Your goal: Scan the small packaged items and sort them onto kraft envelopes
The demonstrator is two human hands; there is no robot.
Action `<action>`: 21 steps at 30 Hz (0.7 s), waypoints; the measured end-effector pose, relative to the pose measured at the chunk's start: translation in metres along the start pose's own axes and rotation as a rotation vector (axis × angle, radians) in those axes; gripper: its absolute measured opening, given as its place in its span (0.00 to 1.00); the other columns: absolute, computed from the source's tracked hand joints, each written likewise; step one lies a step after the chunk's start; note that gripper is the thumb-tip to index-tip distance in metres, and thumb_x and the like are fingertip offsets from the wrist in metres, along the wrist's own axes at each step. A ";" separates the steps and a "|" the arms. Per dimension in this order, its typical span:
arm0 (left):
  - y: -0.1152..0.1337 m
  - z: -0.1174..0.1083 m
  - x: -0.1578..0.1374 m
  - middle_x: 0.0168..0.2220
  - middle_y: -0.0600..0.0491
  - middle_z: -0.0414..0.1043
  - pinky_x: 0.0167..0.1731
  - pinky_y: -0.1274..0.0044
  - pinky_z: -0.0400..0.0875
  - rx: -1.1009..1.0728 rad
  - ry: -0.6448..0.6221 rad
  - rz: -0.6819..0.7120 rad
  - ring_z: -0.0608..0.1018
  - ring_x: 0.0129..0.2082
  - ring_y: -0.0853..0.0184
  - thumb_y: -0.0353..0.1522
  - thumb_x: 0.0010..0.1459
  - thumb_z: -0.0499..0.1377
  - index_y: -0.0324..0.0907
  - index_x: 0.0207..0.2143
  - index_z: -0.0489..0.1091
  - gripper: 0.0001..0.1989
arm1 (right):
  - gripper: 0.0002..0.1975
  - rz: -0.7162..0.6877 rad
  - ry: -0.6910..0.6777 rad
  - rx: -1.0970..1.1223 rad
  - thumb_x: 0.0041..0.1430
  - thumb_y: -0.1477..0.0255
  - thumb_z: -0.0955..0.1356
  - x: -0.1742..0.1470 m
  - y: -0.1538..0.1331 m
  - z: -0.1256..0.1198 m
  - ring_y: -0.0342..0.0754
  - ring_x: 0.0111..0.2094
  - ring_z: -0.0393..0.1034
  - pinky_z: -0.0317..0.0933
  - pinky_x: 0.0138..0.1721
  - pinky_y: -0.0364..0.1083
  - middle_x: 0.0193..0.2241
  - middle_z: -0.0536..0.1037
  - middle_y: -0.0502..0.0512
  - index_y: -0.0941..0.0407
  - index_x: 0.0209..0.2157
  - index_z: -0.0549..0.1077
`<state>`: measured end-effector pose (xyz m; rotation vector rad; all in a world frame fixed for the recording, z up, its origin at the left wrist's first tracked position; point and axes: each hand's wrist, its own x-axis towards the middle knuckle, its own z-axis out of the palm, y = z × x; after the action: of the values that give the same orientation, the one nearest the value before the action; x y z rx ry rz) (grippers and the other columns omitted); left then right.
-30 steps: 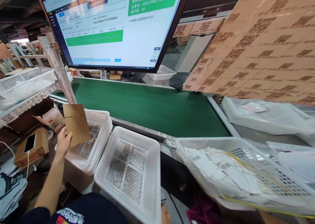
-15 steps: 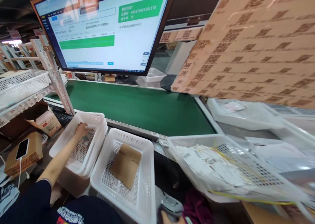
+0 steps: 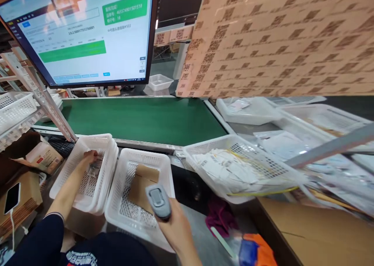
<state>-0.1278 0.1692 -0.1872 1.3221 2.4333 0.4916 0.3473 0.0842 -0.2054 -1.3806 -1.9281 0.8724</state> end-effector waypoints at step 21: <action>0.074 0.029 -0.098 0.63 0.42 0.76 0.69 0.61 0.67 -0.466 0.011 0.355 0.76 0.64 0.50 0.27 0.58 0.64 0.41 0.58 0.78 0.24 | 0.30 -0.044 -0.120 -0.260 0.63 0.71 0.62 -0.023 -0.005 0.023 0.59 0.51 0.79 0.71 0.44 0.51 0.59 0.76 0.62 0.52 0.67 0.66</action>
<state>-0.0095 0.1279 -0.1680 1.5274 1.9200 1.0803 0.3331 0.0579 -0.2174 -1.4537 -2.2187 0.7160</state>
